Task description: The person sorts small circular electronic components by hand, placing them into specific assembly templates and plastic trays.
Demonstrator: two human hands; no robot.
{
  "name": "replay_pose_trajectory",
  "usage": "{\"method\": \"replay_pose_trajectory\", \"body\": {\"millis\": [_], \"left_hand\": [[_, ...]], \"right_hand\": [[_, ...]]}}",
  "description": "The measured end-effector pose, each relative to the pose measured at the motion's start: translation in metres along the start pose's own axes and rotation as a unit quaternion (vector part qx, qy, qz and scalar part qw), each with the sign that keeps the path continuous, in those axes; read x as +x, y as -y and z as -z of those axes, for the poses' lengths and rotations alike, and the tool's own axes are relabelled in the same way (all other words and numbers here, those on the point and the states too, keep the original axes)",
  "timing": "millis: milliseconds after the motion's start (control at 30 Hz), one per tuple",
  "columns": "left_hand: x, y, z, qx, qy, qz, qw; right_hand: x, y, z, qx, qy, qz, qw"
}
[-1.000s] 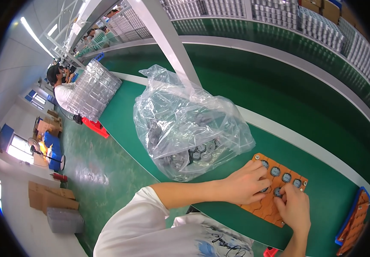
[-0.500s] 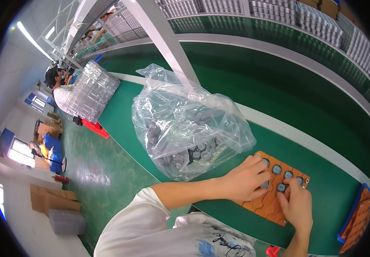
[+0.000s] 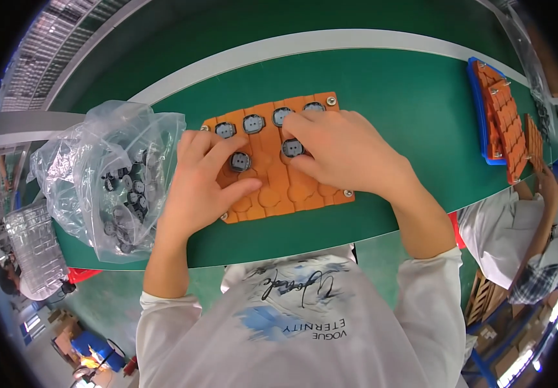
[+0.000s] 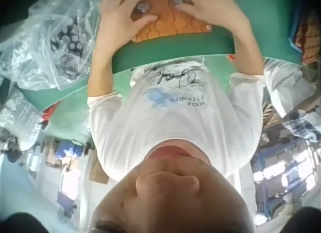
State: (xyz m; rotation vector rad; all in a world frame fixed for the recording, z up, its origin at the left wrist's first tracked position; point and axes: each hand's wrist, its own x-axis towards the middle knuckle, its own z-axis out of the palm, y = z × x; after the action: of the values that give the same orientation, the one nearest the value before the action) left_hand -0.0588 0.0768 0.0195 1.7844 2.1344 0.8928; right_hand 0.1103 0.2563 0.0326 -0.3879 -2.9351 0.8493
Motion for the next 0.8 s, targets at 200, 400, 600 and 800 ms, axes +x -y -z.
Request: {"method": "replay_pose_trajectory", "body": {"millis": [200,400,600,800], "left_hand": [[-0.003,0.01,0.01,-0.008,0.038,-0.035,0.999],[-0.007,0.005,0.016,0.031,0.04,-0.002,0.999],[-0.008,0.006,0.018,-0.011,0.052,0.008,0.999],[-0.004,0.005,0.017,-0.029,0.069,0.022,0.997]], "right_hand": [[-0.003,-0.002,0.004,0.016,-0.016,0.007,1.0],[-0.007,-0.011,0.025,0.073,-0.044,-0.038,0.996],[-0.004,-0.001,0.003,0.03,0.003,0.012,0.999],[-0.007,0.008,0.007,-0.043,0.064,-0.031,0.997]]}}
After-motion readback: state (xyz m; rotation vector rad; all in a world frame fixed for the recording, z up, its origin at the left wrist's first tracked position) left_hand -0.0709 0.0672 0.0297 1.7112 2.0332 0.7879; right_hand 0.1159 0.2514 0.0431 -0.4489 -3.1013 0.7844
